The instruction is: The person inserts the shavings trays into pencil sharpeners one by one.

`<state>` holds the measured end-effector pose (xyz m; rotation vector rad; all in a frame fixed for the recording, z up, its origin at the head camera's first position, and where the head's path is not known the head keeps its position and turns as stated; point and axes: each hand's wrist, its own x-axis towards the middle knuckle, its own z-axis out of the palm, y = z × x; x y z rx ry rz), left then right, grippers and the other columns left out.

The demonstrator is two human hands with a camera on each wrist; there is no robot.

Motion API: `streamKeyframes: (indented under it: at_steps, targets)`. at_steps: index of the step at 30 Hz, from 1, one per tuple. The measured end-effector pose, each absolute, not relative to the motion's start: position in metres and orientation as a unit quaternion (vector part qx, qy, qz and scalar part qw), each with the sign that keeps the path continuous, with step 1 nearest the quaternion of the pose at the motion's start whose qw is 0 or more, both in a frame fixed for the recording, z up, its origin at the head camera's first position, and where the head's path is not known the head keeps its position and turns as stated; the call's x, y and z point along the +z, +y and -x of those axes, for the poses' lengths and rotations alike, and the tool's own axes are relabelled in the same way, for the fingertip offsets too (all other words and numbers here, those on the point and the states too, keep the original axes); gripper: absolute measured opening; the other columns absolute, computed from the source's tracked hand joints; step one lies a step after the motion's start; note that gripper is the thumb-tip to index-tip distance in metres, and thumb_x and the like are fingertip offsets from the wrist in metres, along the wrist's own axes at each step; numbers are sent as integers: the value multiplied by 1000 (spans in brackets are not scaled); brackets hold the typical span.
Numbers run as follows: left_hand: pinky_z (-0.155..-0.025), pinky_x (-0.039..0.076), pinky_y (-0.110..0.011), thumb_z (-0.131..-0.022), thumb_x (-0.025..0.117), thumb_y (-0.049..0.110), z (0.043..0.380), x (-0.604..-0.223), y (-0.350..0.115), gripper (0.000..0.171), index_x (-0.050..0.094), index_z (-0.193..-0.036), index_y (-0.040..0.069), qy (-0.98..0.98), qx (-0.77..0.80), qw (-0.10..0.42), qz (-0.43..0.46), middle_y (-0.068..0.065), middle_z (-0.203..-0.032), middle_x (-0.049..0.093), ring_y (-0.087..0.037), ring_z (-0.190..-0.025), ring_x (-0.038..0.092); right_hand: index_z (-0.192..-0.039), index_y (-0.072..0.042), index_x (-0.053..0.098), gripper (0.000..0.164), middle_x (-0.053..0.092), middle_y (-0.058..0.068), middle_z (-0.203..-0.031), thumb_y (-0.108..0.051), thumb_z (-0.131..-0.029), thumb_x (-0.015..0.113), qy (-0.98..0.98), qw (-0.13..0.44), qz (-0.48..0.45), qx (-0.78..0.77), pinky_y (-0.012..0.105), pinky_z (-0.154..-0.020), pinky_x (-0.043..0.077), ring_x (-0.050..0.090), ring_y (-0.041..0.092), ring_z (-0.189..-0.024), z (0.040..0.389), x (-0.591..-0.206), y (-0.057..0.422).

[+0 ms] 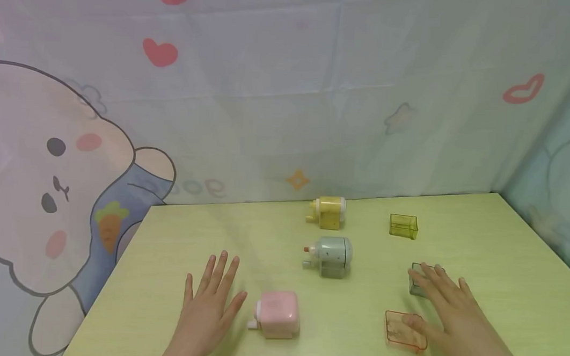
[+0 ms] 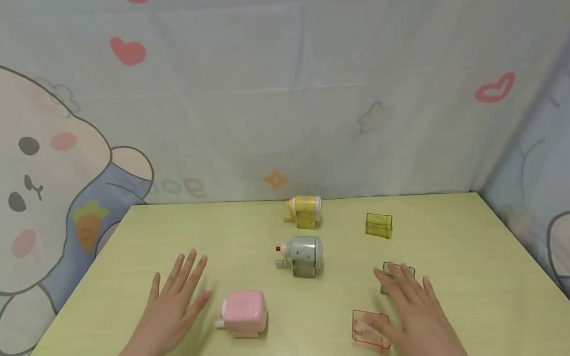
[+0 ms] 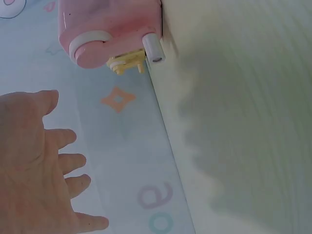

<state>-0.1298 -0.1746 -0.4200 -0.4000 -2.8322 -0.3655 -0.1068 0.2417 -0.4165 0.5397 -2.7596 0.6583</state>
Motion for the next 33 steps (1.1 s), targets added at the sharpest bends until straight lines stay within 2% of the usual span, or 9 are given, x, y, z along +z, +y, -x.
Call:
streamKeyframes:
  at_steps: [4,6,9,12,20,27,33]
  targets:
    - [-102,10,-68,-92,28,55,131,-421,-170,62,12,-145,26,-969,-151,128,151,1,-152,8,-19,-134,0,-138,-19,34,68,37,15,-138,-36,-79,64,-938,120,-202,254,58,-107,8,26,36,-125,105,-417,239]
    - [-102,13,-67,-91,30,56,131,-421,-168,64,13,-145,26,-965,-166,127,161,1,-152,9,-19,-134,2,-135,-18,38,65,38,15,-136,-37,-79,64,-937,111,-205,260,63,-101,18,28,39,-122,104,-417,237]
    - [-102,16,-65,-88,35,58,131,-421,-164,68,12,-145,28,-959,-188,119,178,3,-151,11,-18,-133,4,-130,-16,44,64,41,14,-134,-44,-76,65,-941,105,-197,255,62,-91,33,33,37,-119,101,-418,235]
    - [-102,21,-64,-82,41,64,131,-420,-160,77,9,-144,31,-955,-197,109,194,3,-151,13,-19,-133,7,-127,-15,48,68,45,12,-131,-51,-71,66,-946,107,-189,242,56,-84,41,37,30,-116,98,-419,233]
    - [-97,33,-57,-61,59,71,132,-424,-151,102,16,-144,29,-944,-215,97,228,2,-147,28,-18,-131,19,-125,-14,49,78,44,12,-131,-63,-65,63,-954,50,-169,244,54,-81,46,41,30,-115,91,-423,232]
    - [-89,41,-56,-59,66,66,135,-431,-145,105,18,-144,28,-936,-221,84,262,-3,-140,40,-22,-121,35,-122,-15,51,77,48,11,-127,-59,-61,69,-955,29,-176,238,48,-78,49,44,28,-112,93,-429,235]
    - [-90,39,-54,-59,70,61,136,-432,-141,103,20,-143,29,-933,-225,67,272,-1,-136,43,-20,-118,38,-124,-15,50,74,48,7,-128,-47,-62,74,-962,21,-170,213,46,-78,49,43,26,-113,94,-429,237]
